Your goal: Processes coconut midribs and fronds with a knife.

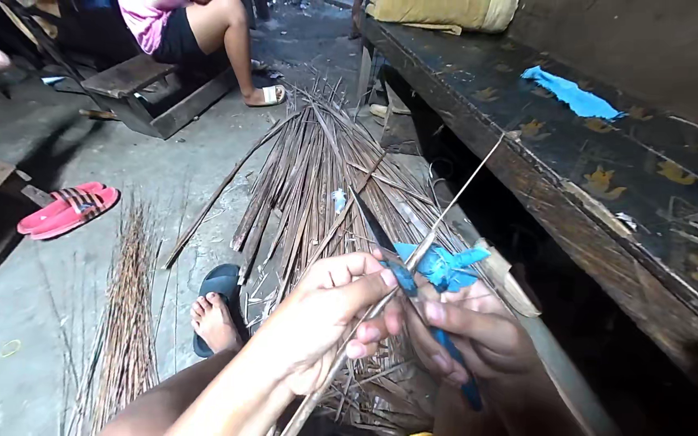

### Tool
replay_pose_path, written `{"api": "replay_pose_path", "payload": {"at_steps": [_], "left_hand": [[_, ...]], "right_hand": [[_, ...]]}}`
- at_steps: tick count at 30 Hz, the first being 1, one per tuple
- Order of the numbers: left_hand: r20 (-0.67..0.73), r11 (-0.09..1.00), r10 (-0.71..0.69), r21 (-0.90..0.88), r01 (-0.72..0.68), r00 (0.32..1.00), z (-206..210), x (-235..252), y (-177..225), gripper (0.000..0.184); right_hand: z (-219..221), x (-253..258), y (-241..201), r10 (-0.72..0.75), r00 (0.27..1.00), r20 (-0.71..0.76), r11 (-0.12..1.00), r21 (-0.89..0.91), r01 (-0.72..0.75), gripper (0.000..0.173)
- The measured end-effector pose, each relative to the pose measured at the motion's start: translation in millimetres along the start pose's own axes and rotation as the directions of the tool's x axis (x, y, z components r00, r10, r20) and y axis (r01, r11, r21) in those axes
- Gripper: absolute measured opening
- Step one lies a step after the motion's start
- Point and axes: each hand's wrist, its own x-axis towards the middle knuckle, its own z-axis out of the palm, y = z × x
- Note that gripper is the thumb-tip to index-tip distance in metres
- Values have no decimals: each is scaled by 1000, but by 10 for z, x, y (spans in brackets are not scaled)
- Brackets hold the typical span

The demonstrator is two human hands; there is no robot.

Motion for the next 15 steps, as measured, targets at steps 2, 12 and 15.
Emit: {"api": "replay_pose_path", "payload": {"at_steps": [2, 12, 15], "left_hand": [[61, 999, -14, -34, 16, 998, -11, -8, -3, 30], [186, 934, 160, 288, -210, 969, -7, 3, -130, 19], [239, 971, 102, 189, -149, 966, -24, -5, -107, 22]], "right_hand": [[-15, -21, -1, -10, 1000, 27, 1000, 12, 10, 12], [11, -28, 5, -115, 993, 35, 992, -54, 117, 16], [-3, -21, 8, -153, 988, 22, 984, -92, 155, 14]]}}
